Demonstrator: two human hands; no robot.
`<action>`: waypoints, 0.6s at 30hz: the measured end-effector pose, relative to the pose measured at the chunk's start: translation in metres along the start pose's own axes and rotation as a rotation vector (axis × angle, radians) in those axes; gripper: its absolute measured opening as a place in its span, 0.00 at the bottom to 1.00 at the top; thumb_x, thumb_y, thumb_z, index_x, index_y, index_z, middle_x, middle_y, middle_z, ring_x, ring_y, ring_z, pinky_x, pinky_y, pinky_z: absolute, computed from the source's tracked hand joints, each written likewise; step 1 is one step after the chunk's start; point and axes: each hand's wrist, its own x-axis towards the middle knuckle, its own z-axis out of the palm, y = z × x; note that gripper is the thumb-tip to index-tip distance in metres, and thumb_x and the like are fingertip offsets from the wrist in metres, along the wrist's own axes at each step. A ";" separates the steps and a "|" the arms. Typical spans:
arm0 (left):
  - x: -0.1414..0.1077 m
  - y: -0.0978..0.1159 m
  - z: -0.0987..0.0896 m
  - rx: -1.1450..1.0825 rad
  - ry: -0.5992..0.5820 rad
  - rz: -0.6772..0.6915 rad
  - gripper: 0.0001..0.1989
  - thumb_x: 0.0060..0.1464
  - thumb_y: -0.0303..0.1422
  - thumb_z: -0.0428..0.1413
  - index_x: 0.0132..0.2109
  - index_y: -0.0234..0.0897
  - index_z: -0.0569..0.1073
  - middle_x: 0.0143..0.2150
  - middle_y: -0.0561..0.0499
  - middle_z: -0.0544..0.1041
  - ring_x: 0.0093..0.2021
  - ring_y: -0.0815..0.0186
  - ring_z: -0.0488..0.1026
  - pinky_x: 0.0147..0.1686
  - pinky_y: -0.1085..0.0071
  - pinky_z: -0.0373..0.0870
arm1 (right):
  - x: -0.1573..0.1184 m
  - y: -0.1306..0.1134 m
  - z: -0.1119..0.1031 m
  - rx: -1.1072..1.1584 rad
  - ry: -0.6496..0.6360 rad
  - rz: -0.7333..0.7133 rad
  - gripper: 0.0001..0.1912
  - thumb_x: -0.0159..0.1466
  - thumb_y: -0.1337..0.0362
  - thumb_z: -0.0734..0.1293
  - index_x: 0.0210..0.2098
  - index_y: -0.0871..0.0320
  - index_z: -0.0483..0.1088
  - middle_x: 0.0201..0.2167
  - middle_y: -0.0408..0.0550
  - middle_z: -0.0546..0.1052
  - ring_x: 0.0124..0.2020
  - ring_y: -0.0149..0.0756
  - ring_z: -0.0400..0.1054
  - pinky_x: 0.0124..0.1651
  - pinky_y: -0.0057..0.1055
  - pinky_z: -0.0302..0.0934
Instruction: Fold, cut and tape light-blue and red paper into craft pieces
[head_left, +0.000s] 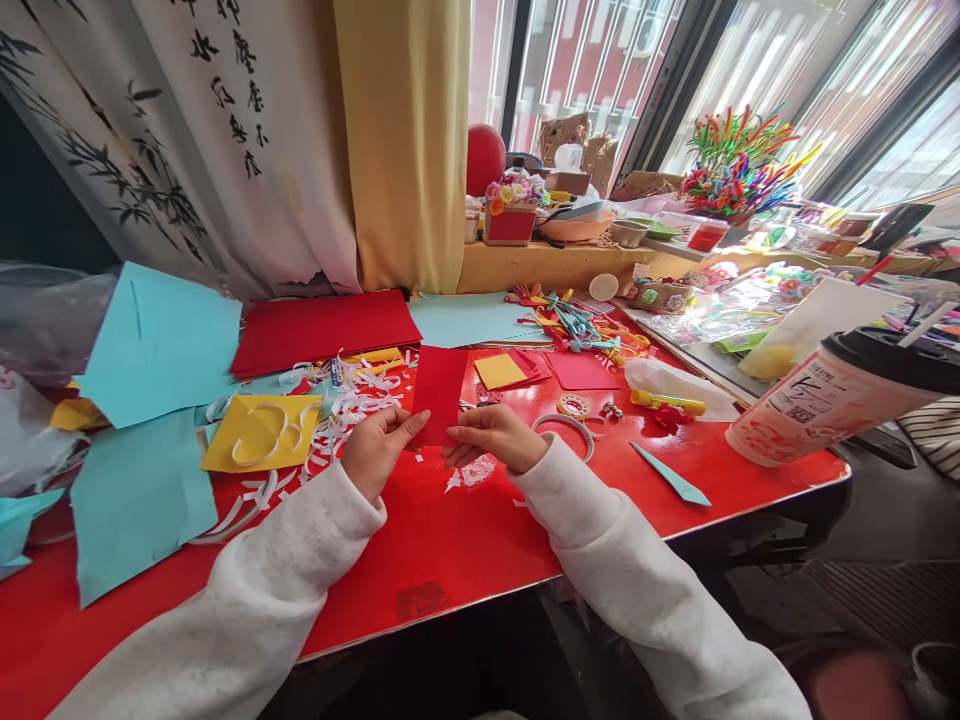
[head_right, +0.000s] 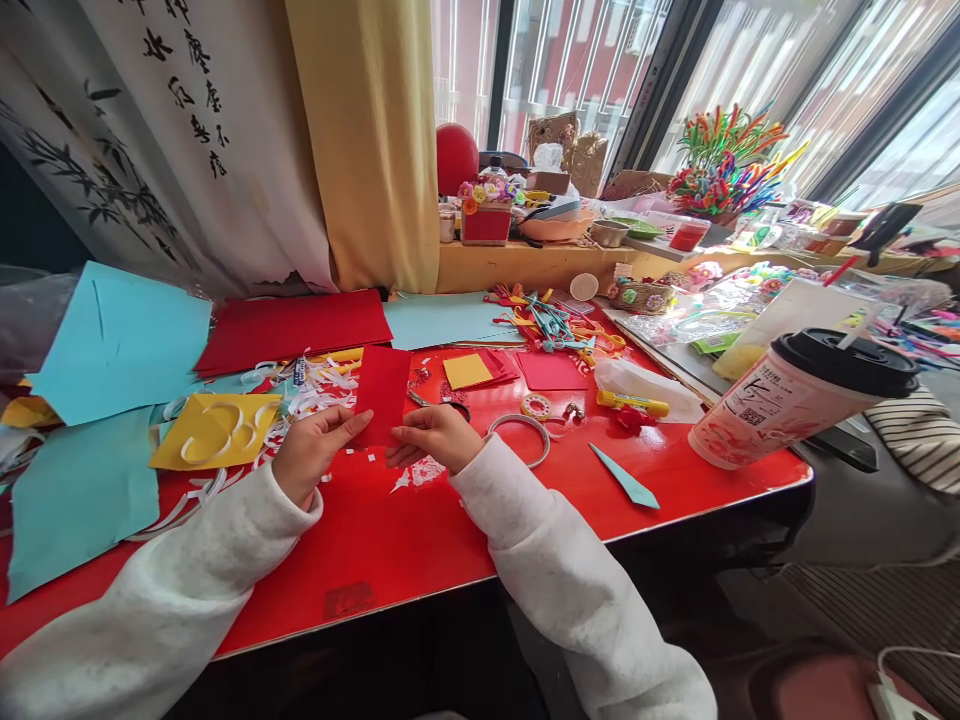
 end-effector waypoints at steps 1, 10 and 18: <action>0.000 0.000 0.000 -0.006 0.003 -0.005 0.14 0.39 0.42 0.54 0.22 0.34 0.66 0.18 0.56 0.66 0.21 0.73 0.63 0.25 0.76 0.60 | 0.000 0.000 0.000 -0.001 -0.003 0.002 0.17 0.45 0.56 0.67 0.22 0.65 0.64 0.21 0.49 0.74 0.23 0.31 0.70 0.29 0.28 0.65; 0.005 -0.003 -0.003 -0.146 0.065 -0.042 0.15 0.35 0.39 0.58 0.30 0.34 0.69 0.24 0.57 0.67 0.26 0.74 0.63 0.27 0.78 0.60 | 0.000 0.002 -0.002 -0.038 -0.080 0.067 0.16 0.46 0.57 0.67 0.20 0.65 0.62 0.19 0.47 0.73 0.20 0.30 0.69 0.25 0.26 0.65; 0.004 -0.004 -0.003 -0.209 -0.011 -0.080 0.14 0.33 0.39 0.59 0.24 0.32 0.68 0.21 0.57 0.68 0.24 0.74 0.63 0.26 0.77 0.61 | 0.003 -0.002 -0.002 -0.015 0.120 -0.036 0.12 0.46 0.60 0.67 0.23 0.63 0.64 0.18 0.39 0.68 0.20 0.22 0.65 0.26 0.21 0.63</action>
